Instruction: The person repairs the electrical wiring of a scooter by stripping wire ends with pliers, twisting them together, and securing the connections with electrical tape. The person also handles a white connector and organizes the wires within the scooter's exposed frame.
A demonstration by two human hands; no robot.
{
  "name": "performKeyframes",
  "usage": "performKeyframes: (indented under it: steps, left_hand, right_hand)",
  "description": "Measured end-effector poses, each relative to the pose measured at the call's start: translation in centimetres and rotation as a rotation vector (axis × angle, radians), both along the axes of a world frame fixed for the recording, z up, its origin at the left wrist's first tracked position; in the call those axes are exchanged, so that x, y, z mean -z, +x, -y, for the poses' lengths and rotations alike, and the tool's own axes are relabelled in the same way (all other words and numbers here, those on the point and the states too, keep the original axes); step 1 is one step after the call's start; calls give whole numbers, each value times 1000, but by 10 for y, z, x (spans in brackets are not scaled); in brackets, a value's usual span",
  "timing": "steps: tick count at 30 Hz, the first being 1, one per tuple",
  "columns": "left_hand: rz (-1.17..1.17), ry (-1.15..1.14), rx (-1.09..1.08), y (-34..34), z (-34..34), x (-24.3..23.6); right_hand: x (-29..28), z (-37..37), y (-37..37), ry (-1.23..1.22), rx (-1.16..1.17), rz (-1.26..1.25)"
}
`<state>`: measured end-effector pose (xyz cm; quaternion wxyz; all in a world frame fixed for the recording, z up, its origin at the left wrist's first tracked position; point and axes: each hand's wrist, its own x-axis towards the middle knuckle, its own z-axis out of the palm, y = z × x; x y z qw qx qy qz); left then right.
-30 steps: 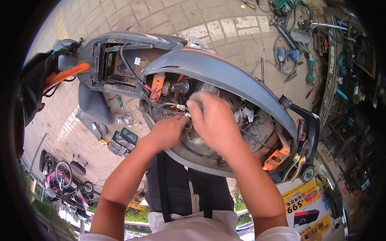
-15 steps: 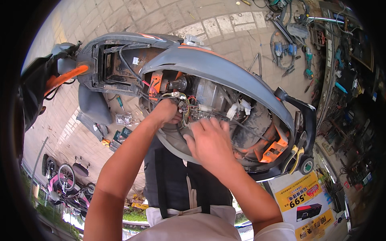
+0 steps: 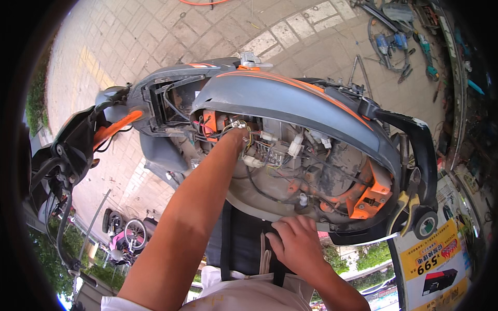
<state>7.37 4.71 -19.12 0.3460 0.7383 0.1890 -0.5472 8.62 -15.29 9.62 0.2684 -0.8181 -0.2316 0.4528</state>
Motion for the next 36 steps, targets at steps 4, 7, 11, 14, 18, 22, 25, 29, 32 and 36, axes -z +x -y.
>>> performKeyframes:
  steps: [4, 7, 11, 14, 18, 22, 25, 29, 32, 36]
  left_hand:
    - [6, 99, -45, 5, -4, 14]
    - [22, 178, -104, 8, -5, 22]
    - [24, 214, -125, 6, -6, 30]
    - [12, 124, -11, -7, -8, 28]
    - [40, -34, 154, -21, 0, 28]
    - [169, -97, 263, -22, 8, 51]
    - [278, -99, 361, -39, 6, 74]
    - [313, -48, 381, -82, -5, 106]
    - [255, -58, 307, -71, 2, 87]
    - [181, -36, 158, -53, 5, 58]
  right_hand:
    - [6, 7, 0, 51, 59, 14]
    - [5, 17, 1, 59, 65, 21]
    - [4, 21, 5, 74, 54, 9]
    - [2, 26, 7, 80, 43, 21]
    - [5, 31, 6, 108, 35, 37]
    - [10, 34, 4, 132, -16, 77]
    - [10, 32, 8, 161, -29, 86]
    - [14, 28, 16, 225, -10, 69]
    - [22, 29, 10, 184, 9, 114]
    - [23, 33, 13, 217, 21, 97]
